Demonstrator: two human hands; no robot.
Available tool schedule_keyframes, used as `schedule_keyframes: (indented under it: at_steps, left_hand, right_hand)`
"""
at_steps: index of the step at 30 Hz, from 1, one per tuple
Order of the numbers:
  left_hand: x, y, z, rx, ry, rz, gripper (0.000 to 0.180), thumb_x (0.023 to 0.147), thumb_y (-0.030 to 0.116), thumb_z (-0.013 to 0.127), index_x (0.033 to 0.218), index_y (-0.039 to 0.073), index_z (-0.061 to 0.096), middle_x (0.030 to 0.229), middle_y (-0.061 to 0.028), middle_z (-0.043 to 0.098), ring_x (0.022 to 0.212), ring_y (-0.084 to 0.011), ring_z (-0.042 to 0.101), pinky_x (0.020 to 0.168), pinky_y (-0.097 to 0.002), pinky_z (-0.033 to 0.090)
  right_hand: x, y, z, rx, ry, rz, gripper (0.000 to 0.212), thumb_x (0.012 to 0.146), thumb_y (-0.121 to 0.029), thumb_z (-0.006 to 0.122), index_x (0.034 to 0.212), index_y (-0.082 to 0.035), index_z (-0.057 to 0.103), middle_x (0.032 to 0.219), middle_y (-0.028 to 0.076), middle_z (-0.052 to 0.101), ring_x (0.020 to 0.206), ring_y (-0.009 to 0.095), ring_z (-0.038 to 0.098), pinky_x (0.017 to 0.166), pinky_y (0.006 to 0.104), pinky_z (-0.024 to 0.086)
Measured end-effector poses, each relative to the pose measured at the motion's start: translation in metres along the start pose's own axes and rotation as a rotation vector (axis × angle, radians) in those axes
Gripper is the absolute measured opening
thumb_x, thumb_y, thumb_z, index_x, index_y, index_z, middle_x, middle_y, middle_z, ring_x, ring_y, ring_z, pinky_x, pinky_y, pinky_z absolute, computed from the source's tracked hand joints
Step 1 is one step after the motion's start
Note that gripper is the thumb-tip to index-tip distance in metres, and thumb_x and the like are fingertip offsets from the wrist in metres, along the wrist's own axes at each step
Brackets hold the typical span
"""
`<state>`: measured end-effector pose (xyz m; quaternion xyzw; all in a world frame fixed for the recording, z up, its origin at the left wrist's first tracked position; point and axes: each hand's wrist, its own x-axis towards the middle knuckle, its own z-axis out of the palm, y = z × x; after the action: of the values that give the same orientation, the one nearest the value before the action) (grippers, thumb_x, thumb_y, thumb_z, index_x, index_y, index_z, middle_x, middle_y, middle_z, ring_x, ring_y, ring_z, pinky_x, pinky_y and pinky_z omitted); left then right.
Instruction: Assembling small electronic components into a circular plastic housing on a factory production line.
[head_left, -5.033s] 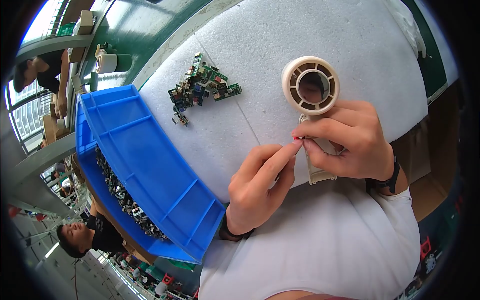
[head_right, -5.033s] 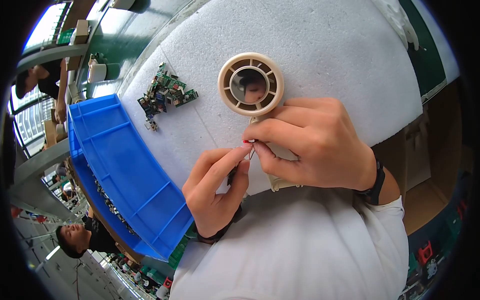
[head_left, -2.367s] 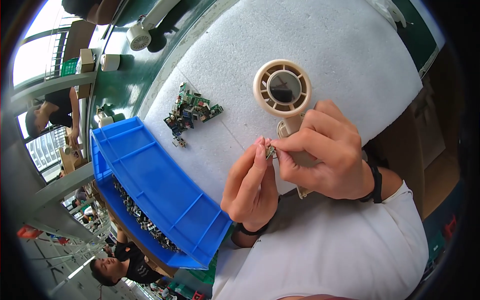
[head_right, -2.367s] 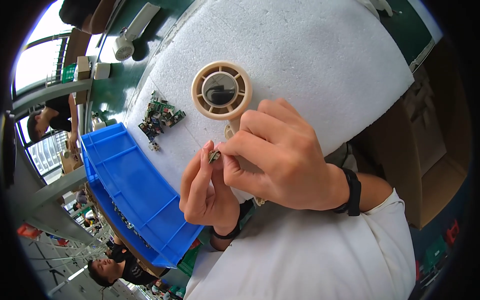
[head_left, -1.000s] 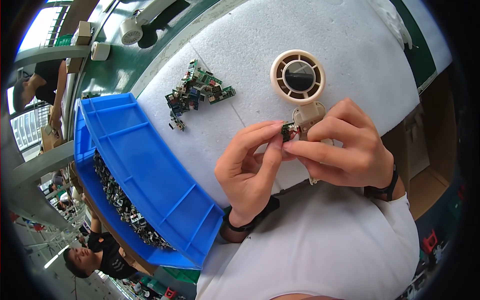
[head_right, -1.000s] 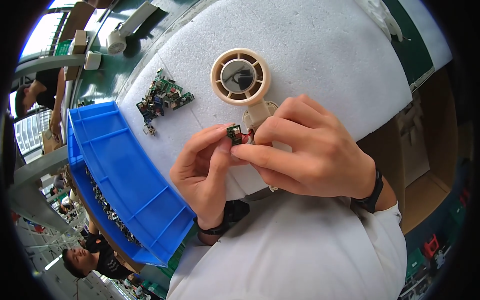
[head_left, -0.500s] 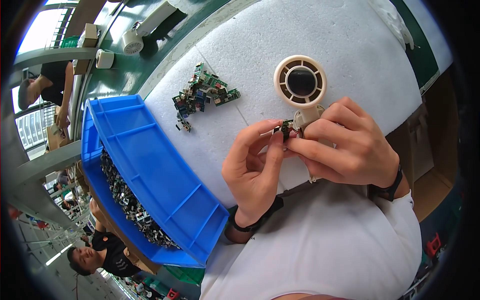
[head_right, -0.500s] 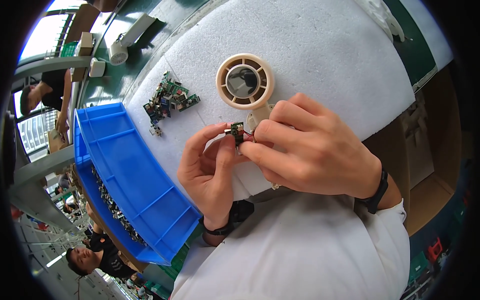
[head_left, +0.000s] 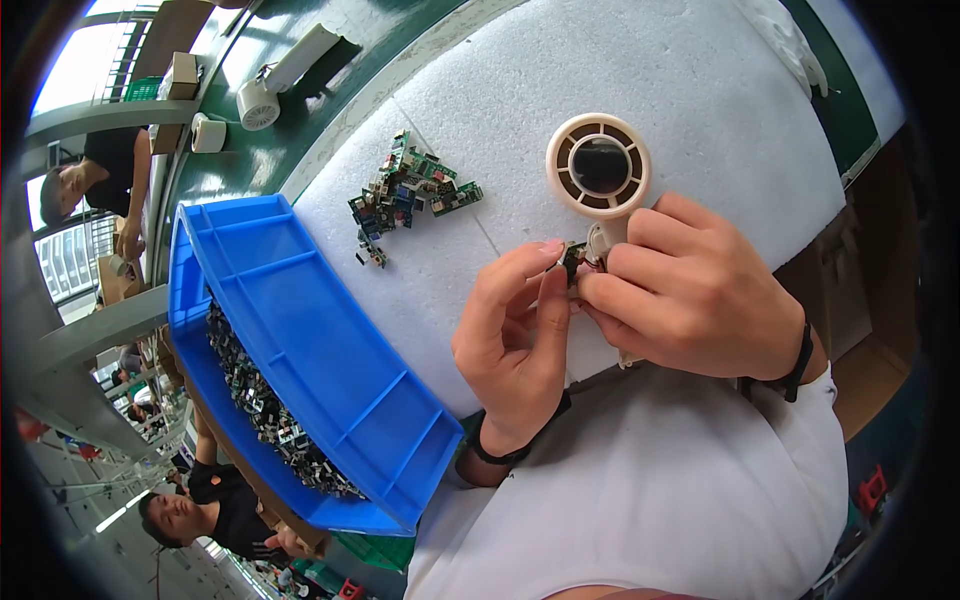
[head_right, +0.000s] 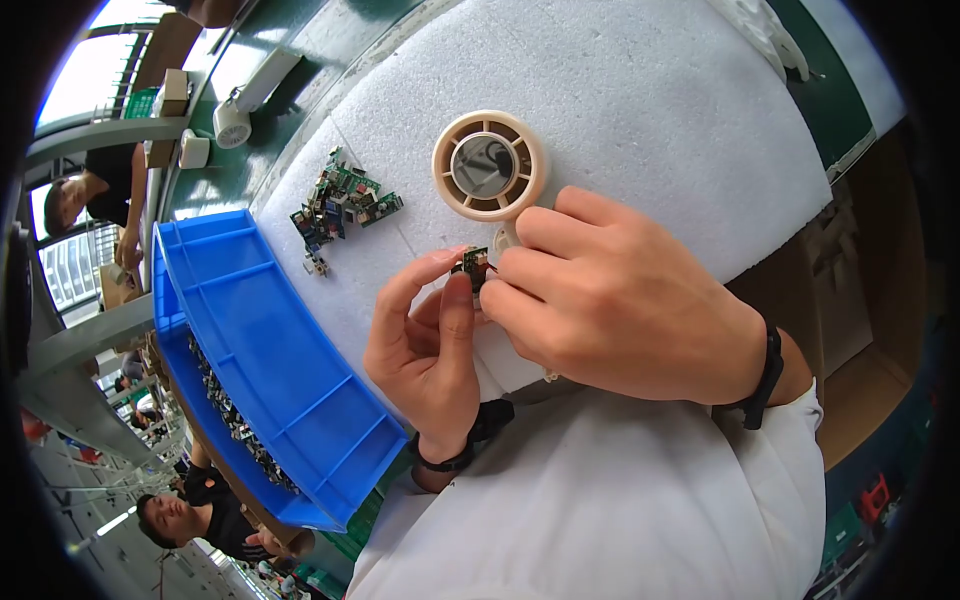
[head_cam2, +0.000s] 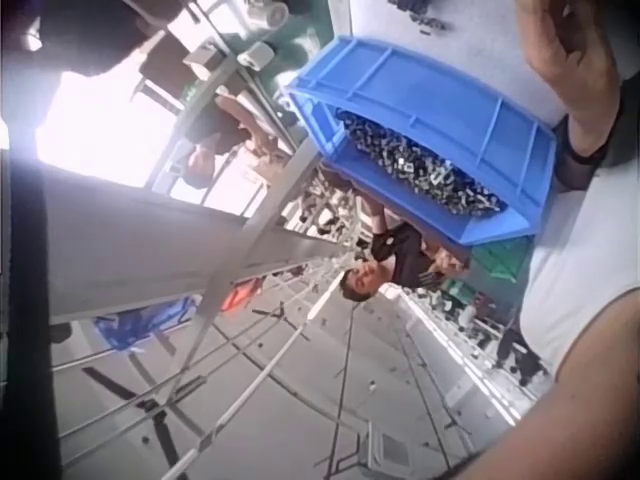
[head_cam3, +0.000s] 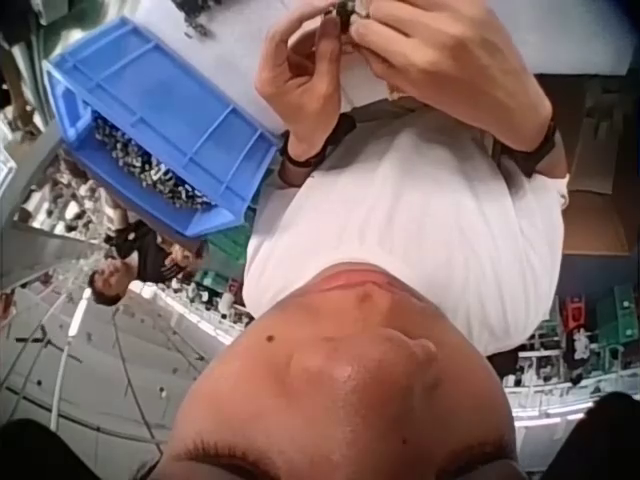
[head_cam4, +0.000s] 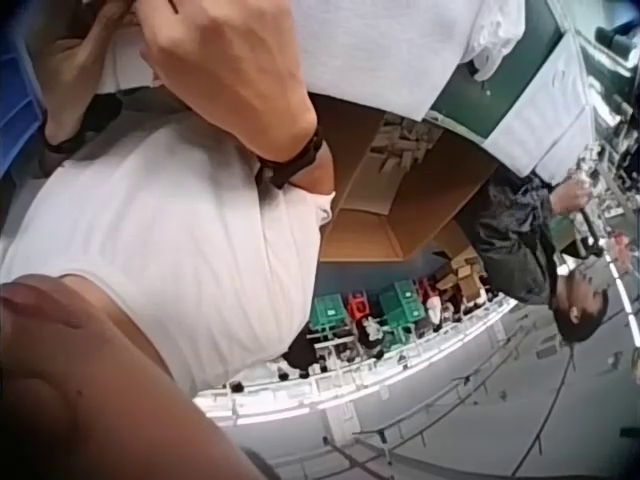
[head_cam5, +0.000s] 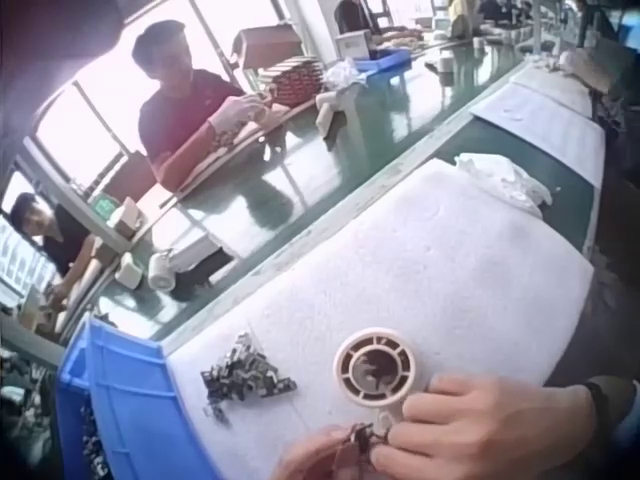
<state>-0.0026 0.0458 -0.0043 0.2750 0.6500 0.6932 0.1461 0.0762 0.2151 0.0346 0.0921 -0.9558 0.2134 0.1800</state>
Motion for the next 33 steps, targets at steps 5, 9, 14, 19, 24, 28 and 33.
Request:
schedule_keyframes:
  at_steps: [5,9,14,19,24,28,33]
  left_hand:
    - [0.003,0.004,0.001,-0.024,-0.042,-0.04,0.029,0.096,-0.013,0.057,0.123,-0.004,0.062,0.122,-0.0166,0.063,0.1,-0.0219,0.071,0.079,-0.0304,0.064]
    - [0.002,0.004,0.003,-0.076,-0.023,-0.063,0.028,0.095,-0.013,0.058,0.122,-0.005,0.062,0.12,-0.0171,0.064,0.098,-0.0221,0.072,0.077,-0.0313,0.065]
    - [0.001,0.005,0.002,-0.01,-0.023,-0.101,0.028,0.093,-0.013,0.06,0.12,-0.006,0.064,0.117,-0.0171,0.065,0.097,-0.0219,0.072,0.074,-0.0314,0.066]
    - [0.003,0.006,0.001,0.135,-0.084,-0.04,0.028,0.096,-0.01,0.056,0.124,-0.008,0.061,0.121,-0.0184,0.063,0.1,-0.0223,0.071,0.075,-0.0312,0.065]
    - [0.002,0.007,0.002,0.122,-0.101,-0.036,0.028,0.095,-0.012,0.057,0.122,-0.008,0.064,0.122,-0.018,0.062,0.101,-0.0214,0.07,0.077,-0.0299,0.064]
    - [0.003,0.006,0.004,0.121,-0.037,-0.023,0.032,0.086,-0.015,0.067,0.117,-0.006,0.07,0.115,-0.0165,0.066,0.092,-0.0181,0.072,0.072,-0.0281,0.065]
    - [0.001,0.004,-0.001,0.196,-0.114,0.024,0.033,0.093,-0.014,0.06,0.125,-0.008,0.065,0.123,-0.0186,0.062,0.101,-0.0224,0.07,0.078,-0.0301,0.064]
  right_hand:
    - [-0.007,0.005,0.006,0.084,0.137,0.007,0.018,0.07,-0.007,0.079,0.081,-0.009,0.065,0.066,-0.001,0.049,0.062,0.017,0.047,0.058,0.0312,0.038]
    - [-0.008,0.014,-0.004,0.078,0.278,0.132,0.018,0.072,-0.007,0.078,0.078,-0.009,0.062,0.065,0.0,0.05,0.06,0.019,0.05,0.056,0.0311,0.041]
    - [-0.012,0.014,0.007,0.043,0.291,0.172,0.02,0.071,-0.005,0.079,0.08,-0.009,0.063,0.064,0.0,0.052,0.057,0.019,0.049,0.054,0.0317,0.041]
    - [-0.015,0.013,0.004,0.141,0.243,0.157,0.019,0.07,-0.003,0.079,0.081,-0.009,0.065,0.063,-0.001,0.05,0.057,0.018,0.046,0.053,0.0311,0.037]
    - [-0.021,0.01,-0.002,0.237,0.091,0.123,0.018,0.071,-0.007,0.079,0.084,-0.008,0.067,0.069,0.001,0.057,0.061,0.019,0.054,0.056,0.0316,0.045]
    - [-0.019,0.01,-0.001,0.203,0.064,0.089,0.018,0.071,-0.007,0.079,0.087,-0.008,0.069,0.069,0.001,0.057,0.061,0.019,0.055,0.057,0.0317,0.045]
    - [-0.017,0.01,0.0,0.266,0.064,0.102,0.017,0.071,-0.006,0.079,0.086,-0.008,0.071,0.068,0.001,0.057,0.06,0.018,0.055,0.055,0.0317,0.045]
